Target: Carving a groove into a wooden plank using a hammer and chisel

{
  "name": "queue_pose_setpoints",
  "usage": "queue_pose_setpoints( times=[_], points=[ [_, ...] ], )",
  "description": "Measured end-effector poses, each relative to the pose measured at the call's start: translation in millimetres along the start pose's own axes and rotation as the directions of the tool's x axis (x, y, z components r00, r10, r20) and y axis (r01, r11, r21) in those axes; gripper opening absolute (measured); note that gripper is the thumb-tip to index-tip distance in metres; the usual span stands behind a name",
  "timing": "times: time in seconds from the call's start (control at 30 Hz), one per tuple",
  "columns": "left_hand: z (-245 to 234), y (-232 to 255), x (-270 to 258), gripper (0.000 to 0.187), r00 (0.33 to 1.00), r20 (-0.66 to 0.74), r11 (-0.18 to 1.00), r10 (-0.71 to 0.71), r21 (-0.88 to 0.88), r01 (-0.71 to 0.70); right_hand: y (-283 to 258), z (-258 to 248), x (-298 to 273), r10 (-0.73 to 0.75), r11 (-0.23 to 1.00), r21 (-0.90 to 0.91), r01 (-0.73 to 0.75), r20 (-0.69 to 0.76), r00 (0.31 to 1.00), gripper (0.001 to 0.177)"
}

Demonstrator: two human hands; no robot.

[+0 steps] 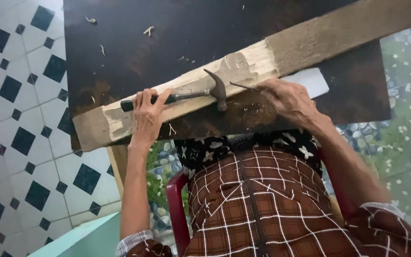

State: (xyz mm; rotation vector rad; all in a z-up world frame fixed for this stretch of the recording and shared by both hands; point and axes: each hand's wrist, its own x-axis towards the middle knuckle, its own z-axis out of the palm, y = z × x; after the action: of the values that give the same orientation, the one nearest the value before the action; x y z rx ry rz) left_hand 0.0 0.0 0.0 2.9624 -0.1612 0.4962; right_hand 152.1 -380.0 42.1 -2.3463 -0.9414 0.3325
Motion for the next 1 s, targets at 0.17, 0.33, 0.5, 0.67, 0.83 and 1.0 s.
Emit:
queue_pose_setpoints(
  times=[0.17,0.33,0.5,0.67,0.83,1.0],
  points=[
    [11,11,9,0.038,1.0,-0.028,1.0,-0.009,-0.029,0.008,17,6,-1,0.028,0.998,0.05,-0.027,-0.03,0.999,0.024],
    [20,27,25,0.03,0.995,-0.098,0.994,-0.003,-0.112,-0.008,14,-11,2,0.056,0.998,0.025,-0.055,-0.017,0.998,0.025],
    [32,31,24,0.033,0.98,-0.192,0.998,-0.047,-0.051,0.038,-3,-26,8,0.052,0.982,0.182,-0.057,0.033,0.998,0.023],
    [24,28,36,0.034,0.986,-0.168,1.0,0.007,-0.006,-0.008,16,-21,12,0.092,0.937,0.332,-0.109,0.065,0.994,0.023],
    [26,31,38,0.037,0.976,-0.214,0.995,0.041,0.096,-0.021,47,-11,29,0.03,0.983,0.178,-0.037,0.045,0.999,0.027],
    [30,29,37,0.04,0.964,-0.263,0.998,0.032,0.061,-0.017,38,-21,41,-0.089,0.995,-0.03,0.092,0.074,0.993,0.021]
  ],
)
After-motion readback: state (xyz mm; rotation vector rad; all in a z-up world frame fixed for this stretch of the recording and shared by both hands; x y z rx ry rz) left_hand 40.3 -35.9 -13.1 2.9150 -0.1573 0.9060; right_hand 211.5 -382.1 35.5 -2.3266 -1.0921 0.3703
